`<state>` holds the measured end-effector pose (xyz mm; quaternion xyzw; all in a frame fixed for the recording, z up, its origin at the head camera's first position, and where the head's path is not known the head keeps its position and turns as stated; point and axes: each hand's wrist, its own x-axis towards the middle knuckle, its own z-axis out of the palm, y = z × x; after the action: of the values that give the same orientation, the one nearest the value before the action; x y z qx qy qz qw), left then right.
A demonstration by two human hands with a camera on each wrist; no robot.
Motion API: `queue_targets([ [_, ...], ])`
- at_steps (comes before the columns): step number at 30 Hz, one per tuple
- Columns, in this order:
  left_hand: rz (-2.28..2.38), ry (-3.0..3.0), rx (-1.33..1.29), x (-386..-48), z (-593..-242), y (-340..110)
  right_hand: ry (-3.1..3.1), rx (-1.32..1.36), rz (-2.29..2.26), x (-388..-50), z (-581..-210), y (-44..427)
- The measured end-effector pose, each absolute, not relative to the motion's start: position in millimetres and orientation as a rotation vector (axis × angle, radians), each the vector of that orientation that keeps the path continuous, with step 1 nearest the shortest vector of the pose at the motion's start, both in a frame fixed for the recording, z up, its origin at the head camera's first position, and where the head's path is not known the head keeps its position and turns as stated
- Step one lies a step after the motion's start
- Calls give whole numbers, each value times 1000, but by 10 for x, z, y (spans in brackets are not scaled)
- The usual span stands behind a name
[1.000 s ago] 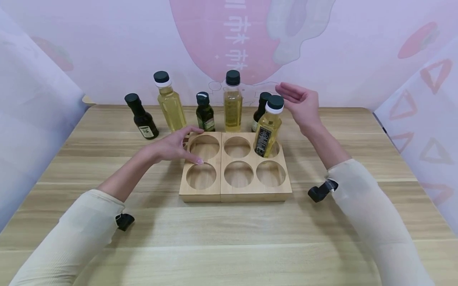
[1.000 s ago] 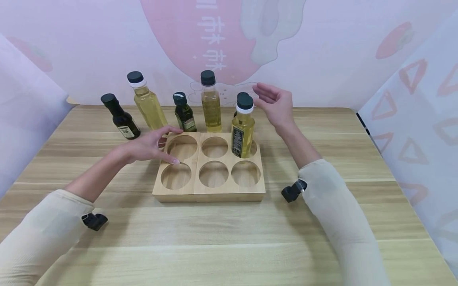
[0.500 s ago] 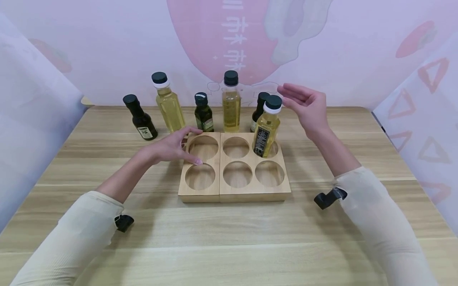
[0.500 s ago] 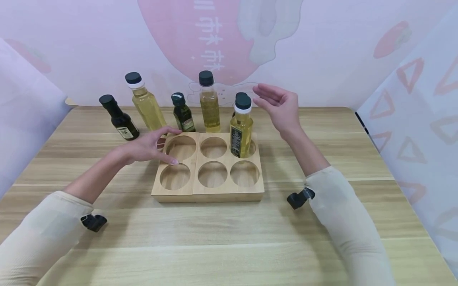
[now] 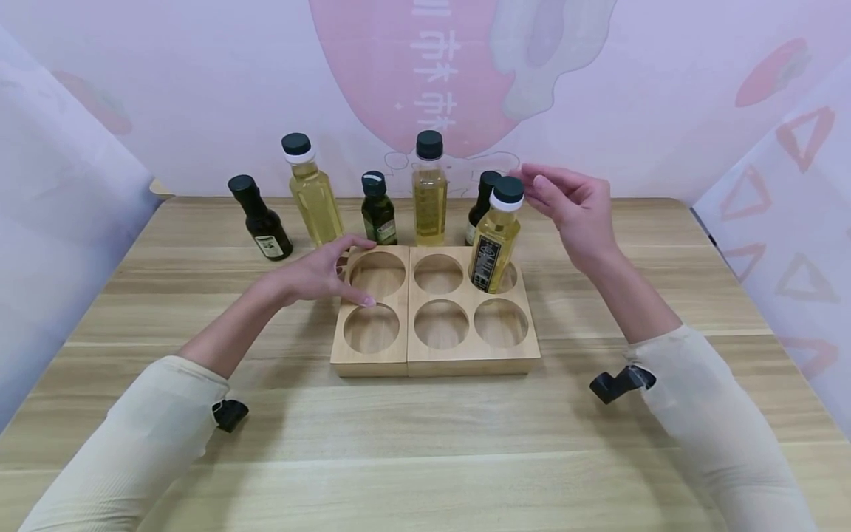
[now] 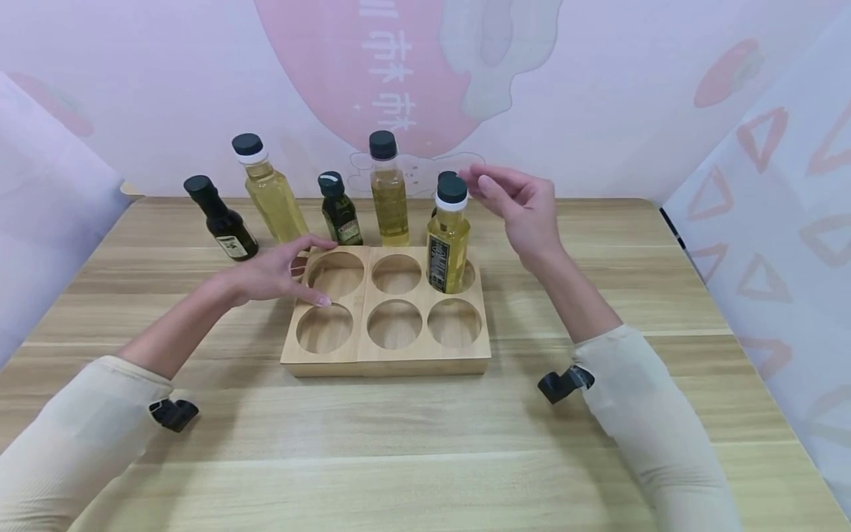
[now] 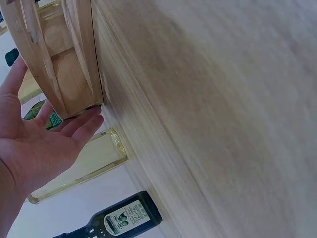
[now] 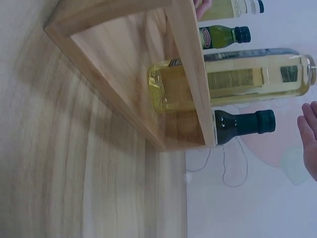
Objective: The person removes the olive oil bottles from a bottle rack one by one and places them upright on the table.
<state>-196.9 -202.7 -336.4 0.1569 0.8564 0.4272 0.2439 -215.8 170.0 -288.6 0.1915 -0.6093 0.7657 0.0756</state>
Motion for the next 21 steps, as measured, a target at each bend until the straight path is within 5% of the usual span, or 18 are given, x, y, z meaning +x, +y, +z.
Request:
queue_targets([
  [21, 1173, 2334, 433, -1974, -3370, -2029, -1866, 770, 2346, -2006, -2892, 1582],
])
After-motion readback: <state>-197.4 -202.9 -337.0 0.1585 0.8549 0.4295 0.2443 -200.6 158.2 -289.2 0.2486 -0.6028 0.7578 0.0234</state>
